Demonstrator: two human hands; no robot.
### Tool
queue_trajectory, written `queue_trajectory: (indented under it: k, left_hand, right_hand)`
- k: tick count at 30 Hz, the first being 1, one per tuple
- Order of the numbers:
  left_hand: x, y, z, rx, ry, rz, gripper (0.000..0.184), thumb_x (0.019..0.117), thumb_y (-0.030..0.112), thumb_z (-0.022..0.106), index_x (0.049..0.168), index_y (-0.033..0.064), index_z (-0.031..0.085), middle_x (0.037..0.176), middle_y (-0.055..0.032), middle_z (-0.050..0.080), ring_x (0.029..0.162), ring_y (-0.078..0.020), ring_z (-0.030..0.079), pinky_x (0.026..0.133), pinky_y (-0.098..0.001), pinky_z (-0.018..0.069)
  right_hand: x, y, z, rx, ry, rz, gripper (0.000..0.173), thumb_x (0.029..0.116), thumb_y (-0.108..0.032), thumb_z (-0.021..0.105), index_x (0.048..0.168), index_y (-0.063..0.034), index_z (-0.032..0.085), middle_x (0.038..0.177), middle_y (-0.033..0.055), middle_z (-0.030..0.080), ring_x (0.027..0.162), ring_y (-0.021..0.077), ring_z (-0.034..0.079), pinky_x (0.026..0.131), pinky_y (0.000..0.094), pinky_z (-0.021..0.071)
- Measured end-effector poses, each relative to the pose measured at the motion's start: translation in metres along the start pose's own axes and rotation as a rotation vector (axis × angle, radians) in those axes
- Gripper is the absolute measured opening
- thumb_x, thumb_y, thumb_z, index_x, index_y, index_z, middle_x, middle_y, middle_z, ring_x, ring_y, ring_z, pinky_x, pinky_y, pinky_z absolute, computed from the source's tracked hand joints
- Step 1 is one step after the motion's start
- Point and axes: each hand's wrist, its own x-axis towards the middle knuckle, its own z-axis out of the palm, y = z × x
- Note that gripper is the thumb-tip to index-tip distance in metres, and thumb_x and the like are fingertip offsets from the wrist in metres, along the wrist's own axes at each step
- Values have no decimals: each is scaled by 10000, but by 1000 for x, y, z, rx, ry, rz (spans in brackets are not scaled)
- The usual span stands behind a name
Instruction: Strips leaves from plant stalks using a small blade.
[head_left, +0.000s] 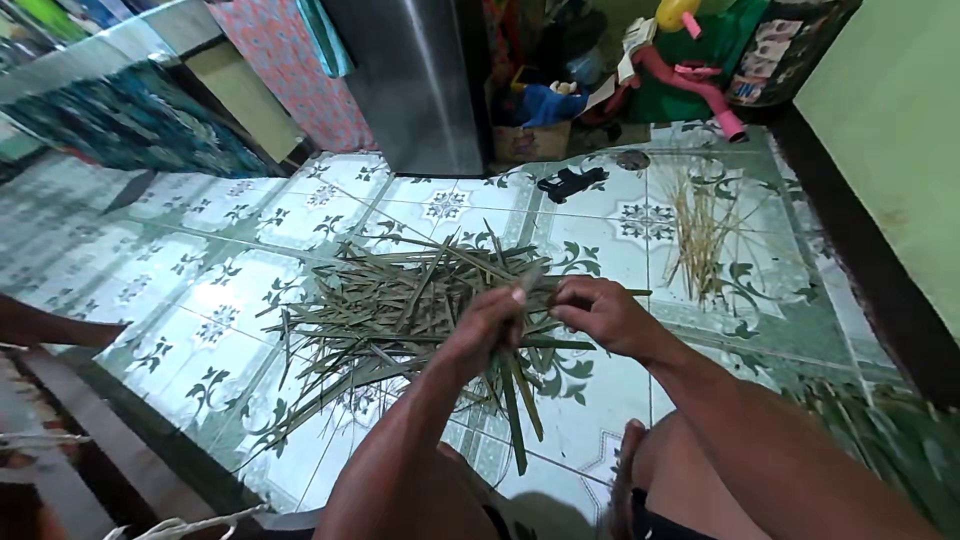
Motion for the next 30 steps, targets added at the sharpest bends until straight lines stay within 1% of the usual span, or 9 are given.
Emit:
queue_trajectory:
  k: [4, 7, 9, 10, 16, 21, 24, 26, 30]
  left_hand:
    - [0, 11, -30, -200, 60, 139, 454, 1064, 354, 461, 1474, 165, 501, 551, 66, 514, 417, -24, 488, 422, -177, 448]
    - [1, -3, -14, -37, 46, 25, 441, 1070, 279, 409, 1465, 107, 503, 609, 44, 531, 454, -37, 492, 430, -183, 441]
    - [2, -10, 3, 35, -1, -40, 358, 1077, 228, 393, 1332, 58, 578, 623, 38, 554, 464, -35, 497, 430, -181, 432]
    - [2, -8, 3, 14, -12, -32, 385, 1072, 229, 401, 1369, 54, 571, 625, 38, 550, 466, -35, 492, 433, -180, 430]
    - [-1, 11, -42, -219, 76, 134, 474, 1040, 422, 506, 1464, 211, 513, 532, 72, 493, 406, -25, 479, 416, -182, 444]
    - [0, -1, -12, -78, -22, 22, 464, 1052, 287, 429, 1458, 84, 522, 591, 54, 526, 440, -31, 474, 427, -183, 429]
    - [-10, 24, -43, -230, 48, 194, 425, 1021, 423, 544, 1377, 200, 601, 530, 91, 507, 402, 0, 470, 414, -159, 435]
    - [-15, 35, -65, -322, 109, 312, 401, 1047, 472, 479, 1366, 270, 615, 513, 90, 500, 392, -16, 458, 413, -181, 431]
    - [-12, 16, -55, -212, 71, 195, 457, 1029, 475, 521, 1429, 256, 544, 543, 73, 527, 418, -25, 498, 427, -185, 456]
  right_hand:
    - [-1, 5, -4, -29, 13, 1, 148, 952, -143, 658, 986, -19, 731, 962, 34, 660, 772, 9, 605, 685, 154, 524]
    - [2, 6, 1, -27, 18, 5, 136, 950, -139, 653, 961, -27, 729, 946, 29, 652, 762, 17, 595, 677, 166, 518]
    - [2, 6, 4, -30, 25, -1, 123, 934, -126, 635, 910, -29, 707, 954, 34, 654, 780, 26, 602, 688, 182, 520]
    - [2, 5, 3, -32, 28, -6, 122, 933, -125, 635, 908, -30, 707, 956, 30, 655, 784, 19, 602, 689, 175, 519]
    - [0, 6, -2, -24, 30, -15, 126, 945, -121, 658, 972, -18, 726, 970, 34, 657, 800, 15, 606, 708, 161, 524]
    - [2, 3, -1, -3, 1, 5, 116, 952, -122, 643, 956, -31, 715, 960, 17, 647, 776, 4, 593, 680, 157, 514]
    - [-2, 3, -13, 13, -26, -6, 122, 952, -132, 651, 970, -39, 729, 962, -2, 659, 775, -13, 592, 676, 144, 507]
    - [-3, 4, -18, 15, -44, 1, 119, 951, -138, 653, 966, -48, 730, 957, -5, 657, 751, -14, 583, 659, 143, 501]
    - [-1, 4, -11, 38, -84, 52, 136, 961, -141, 641, 987, -46, 735, 976, 4, 655, 730, -5, 580, 642, 149, 504]
